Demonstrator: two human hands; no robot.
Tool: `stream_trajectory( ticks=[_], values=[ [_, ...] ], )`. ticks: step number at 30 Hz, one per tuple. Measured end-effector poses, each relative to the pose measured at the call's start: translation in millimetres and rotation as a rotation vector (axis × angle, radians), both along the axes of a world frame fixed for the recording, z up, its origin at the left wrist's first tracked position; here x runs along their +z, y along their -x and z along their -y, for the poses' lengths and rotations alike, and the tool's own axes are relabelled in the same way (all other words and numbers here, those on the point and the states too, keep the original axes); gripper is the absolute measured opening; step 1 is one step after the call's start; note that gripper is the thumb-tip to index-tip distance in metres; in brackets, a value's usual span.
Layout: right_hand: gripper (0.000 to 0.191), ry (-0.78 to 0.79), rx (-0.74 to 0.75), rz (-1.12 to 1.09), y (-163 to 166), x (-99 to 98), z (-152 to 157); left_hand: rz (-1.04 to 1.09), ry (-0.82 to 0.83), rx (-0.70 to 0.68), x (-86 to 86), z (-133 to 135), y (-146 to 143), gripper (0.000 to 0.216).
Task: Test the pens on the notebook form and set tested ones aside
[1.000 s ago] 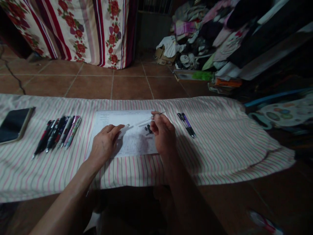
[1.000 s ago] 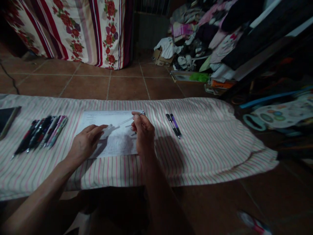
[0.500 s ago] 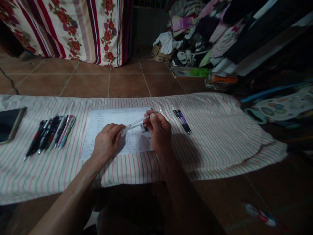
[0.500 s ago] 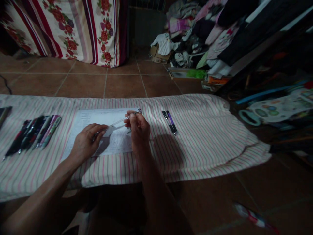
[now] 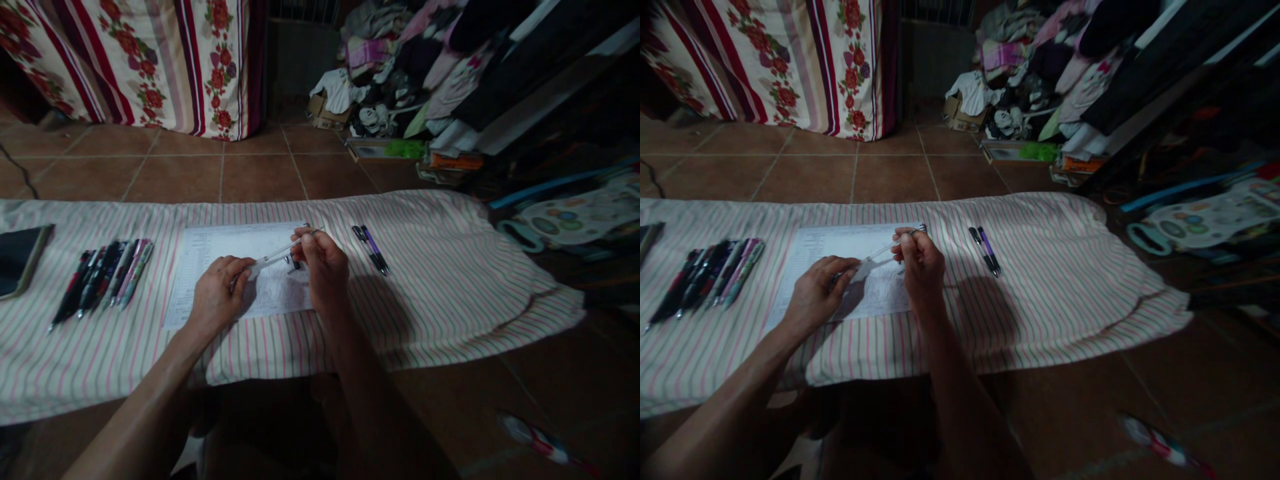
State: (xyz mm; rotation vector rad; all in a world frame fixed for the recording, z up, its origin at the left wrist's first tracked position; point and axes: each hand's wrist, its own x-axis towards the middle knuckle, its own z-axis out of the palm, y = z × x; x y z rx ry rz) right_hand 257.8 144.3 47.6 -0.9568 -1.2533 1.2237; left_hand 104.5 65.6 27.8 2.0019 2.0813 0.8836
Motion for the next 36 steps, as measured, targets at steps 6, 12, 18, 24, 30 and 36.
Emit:
stream_trajectory(
  ticks=[6, 12, 18, 24, 30, 36],
  values=[
    [0.02, -0.022, 0.036, 0.017, 0, -0.8, 2, 0.011, -0.02, -0.004, -0.9, 0, 0, 0.028],
    [0.019, 0.006, 0.05, 0.032, 1, 1.2, 3, 0.004, -0.077, -0.015, -2.5, -2, 2, 0.026],
    [0.02, 0.035, 0.064, 0.091, 1, -1.1, 2, 0.019, -0.098, -0.025, -3.3, -3, 2, 0.026],
    [0.021, 0.022, 0.098, 0.137, 7, -10.6, 4, 0.091, -0.1, -0.029, -0.1, -3, 0, 0.027],
    [0.022, 0.009, 0.177, 0.195, 14, -15.4, 10, 0.14, -0.12, -0.022, 2.1, -3, -4, 0.027],
    [0.03, 0.067, 0.251, 0.111, 21, -21.8, 10, 0.229, -0.065, 0.044, 3.5, -2, -4, 0.027]
  ],
)
